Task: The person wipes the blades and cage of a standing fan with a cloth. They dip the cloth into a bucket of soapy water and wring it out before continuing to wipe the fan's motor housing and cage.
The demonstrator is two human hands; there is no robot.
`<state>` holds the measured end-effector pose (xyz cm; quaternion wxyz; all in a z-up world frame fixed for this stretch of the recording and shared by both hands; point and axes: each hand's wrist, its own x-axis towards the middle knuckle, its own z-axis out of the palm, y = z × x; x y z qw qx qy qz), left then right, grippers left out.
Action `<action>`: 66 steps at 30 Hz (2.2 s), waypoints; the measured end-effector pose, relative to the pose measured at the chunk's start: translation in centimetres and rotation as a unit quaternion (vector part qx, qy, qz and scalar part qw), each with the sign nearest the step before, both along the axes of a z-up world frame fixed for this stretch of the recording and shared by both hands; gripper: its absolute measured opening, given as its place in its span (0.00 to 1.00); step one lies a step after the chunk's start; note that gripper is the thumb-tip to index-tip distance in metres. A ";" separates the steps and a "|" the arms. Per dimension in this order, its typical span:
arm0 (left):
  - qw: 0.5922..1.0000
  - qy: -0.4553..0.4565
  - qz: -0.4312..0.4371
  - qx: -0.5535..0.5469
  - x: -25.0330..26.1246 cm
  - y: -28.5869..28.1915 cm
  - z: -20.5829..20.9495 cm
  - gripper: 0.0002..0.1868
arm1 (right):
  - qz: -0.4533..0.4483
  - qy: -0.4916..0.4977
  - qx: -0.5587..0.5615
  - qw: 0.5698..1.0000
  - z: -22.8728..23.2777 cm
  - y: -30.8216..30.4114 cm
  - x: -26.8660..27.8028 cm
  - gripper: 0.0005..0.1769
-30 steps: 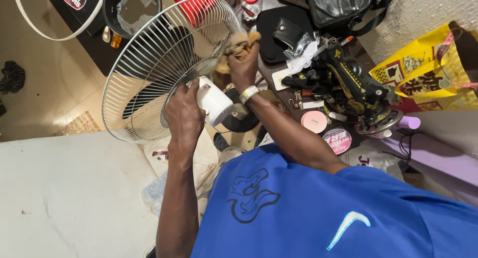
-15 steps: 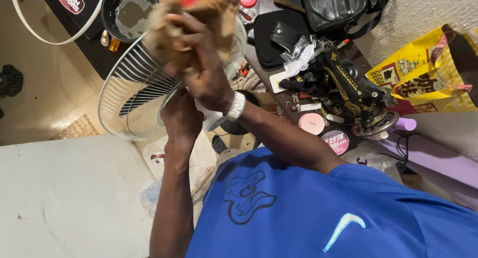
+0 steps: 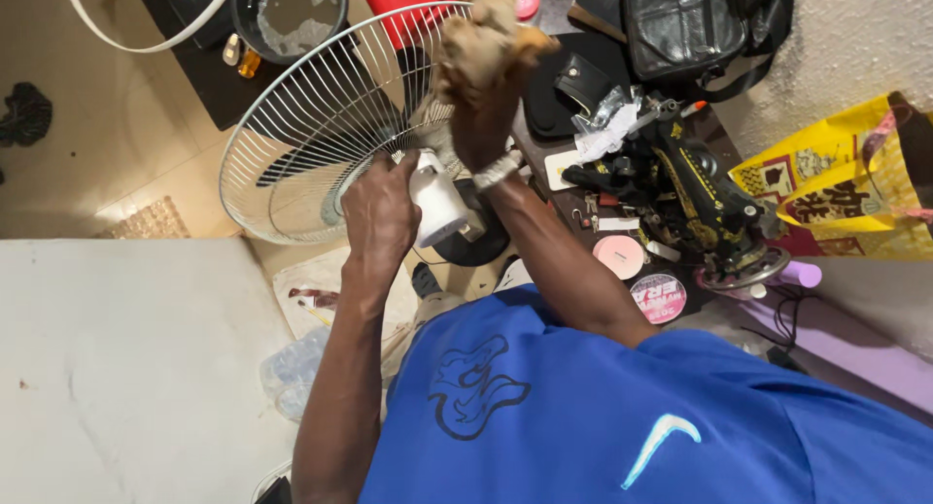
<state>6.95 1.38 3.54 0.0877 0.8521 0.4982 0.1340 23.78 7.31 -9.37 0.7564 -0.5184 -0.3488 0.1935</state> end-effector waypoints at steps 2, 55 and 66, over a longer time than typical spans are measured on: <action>0.999 0.016 0.011 -0.026 -0.3 0.0 0.1 0.29 | 0.002 0.038 -0.027 0.999 -3.9 -0.3 1.0 0.49; 0.988 -0.151 0.016 0.001 -0.5 -1.7 -0.6 0.18 | 0.277 -0.165 -0.144 0.936 7.6 -11.4 0.0 0.36; 0.959 -0.278 0.017 -0.057 -2.9 -2.3 -1.4 0.24 | 0.169 -0.082 -0.261 0.947 2.7 -13.1 -1.3 0.30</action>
